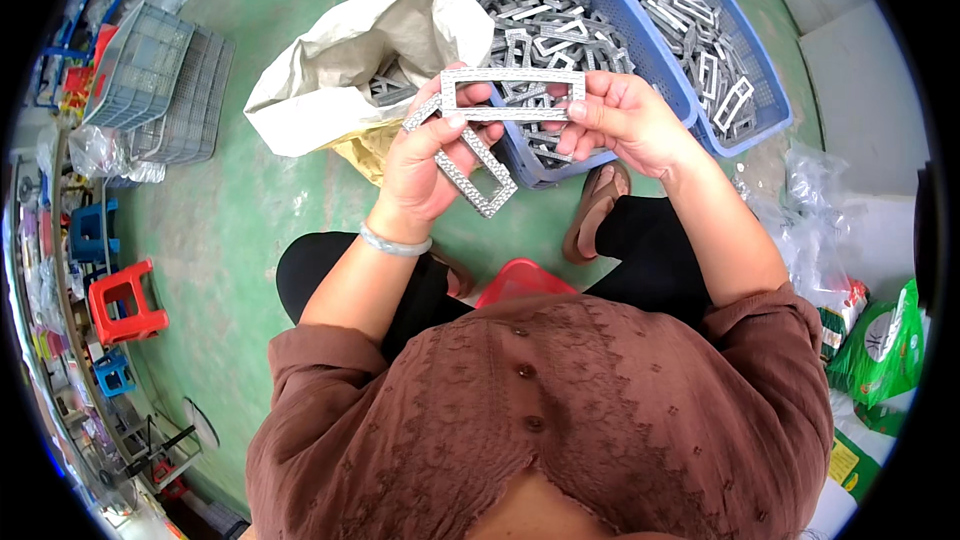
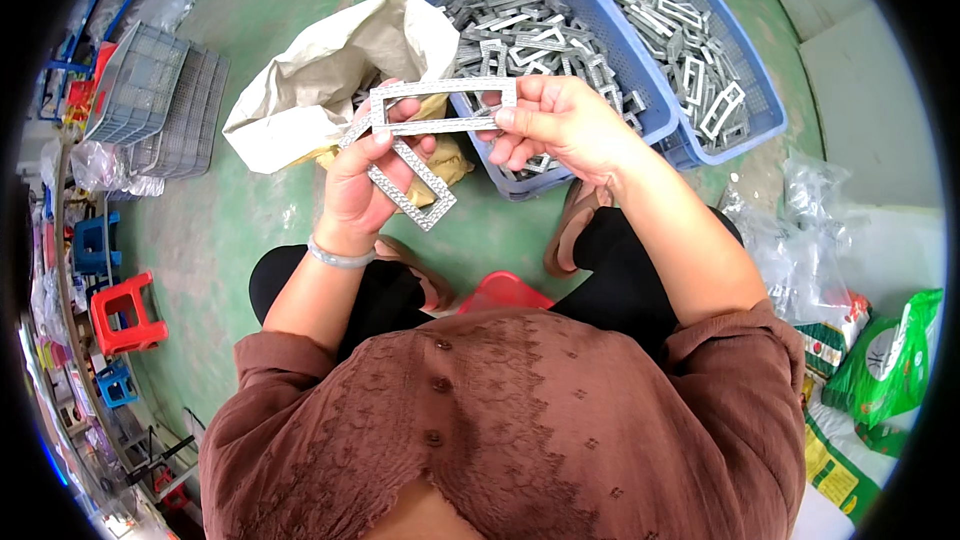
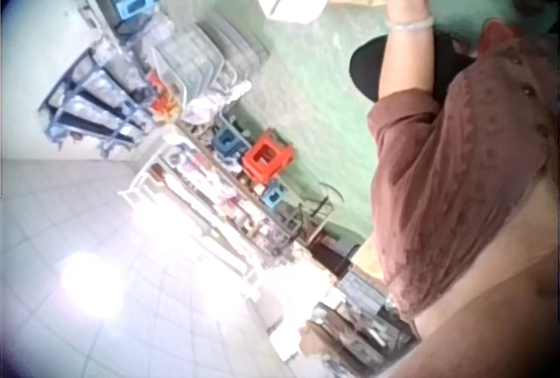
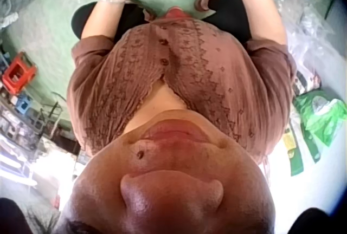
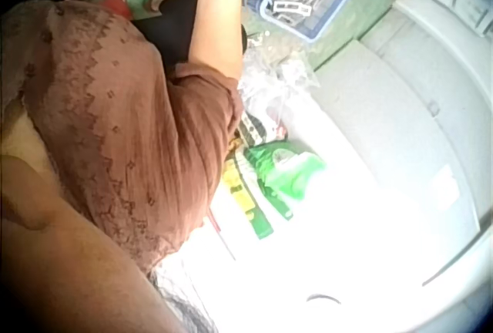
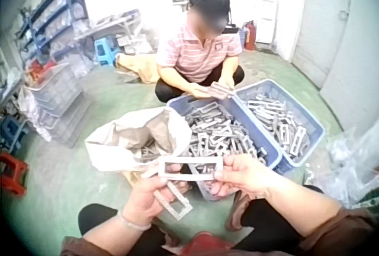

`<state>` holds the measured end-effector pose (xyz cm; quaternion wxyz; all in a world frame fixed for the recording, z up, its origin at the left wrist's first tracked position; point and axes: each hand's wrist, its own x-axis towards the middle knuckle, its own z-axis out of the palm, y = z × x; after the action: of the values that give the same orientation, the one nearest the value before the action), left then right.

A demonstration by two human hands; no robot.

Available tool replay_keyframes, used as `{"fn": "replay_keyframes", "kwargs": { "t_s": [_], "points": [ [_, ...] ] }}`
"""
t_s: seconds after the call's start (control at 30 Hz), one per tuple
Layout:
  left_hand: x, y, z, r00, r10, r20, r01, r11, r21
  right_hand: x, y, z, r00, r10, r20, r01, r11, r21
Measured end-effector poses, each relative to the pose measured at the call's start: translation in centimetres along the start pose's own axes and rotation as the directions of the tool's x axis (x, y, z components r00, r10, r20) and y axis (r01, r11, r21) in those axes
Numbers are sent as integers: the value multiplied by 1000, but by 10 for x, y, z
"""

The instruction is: The person sits on a low stool and sorts small rectangular metal frames. They pick up frames from a white sack, inspect them, and place them into a blue plastic crate. Another person is visible in the background performing a similar task.

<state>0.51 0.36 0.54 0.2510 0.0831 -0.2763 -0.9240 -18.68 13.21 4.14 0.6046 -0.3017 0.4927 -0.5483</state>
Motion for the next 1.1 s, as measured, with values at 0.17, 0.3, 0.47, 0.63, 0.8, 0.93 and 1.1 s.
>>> {"fn": "replay_keyframes", "kwargs": {
  "t_s": [0.17,0.3,0.47,0.63,0.8,0.93,1.1],
  "points": [
    [3,-5,-1,999,28,-30,-32,992,-125,3,19,7,892,-444,-87,378,837,-396],
    [3,-9,1,997,61,-41,-67,984,-166,1,24,14,729,-684,17,457,467,-757],
    [2,-8,2,996,66,-64,-78,973,-215,1,21,17,577,-753,317,455,-26,-890],
    [4,-2,4,995,87,-50,-97,965,-243,4,29,22,430,-774,465,522,-207,-827],
    [5,5,1,996,86,-19,-88,966,-241,5,32,21,545,-705,454,544,-114,-831],
    [7,8,-5,994,104,-22,-106,975,-197,14,27,-2,725,-644,243,393,98,-914],
    [14,15,-9,994,113,-12,-113,974,-197,36,38,-83,939,-267,-217,-105,378,-920]
  ]
}}
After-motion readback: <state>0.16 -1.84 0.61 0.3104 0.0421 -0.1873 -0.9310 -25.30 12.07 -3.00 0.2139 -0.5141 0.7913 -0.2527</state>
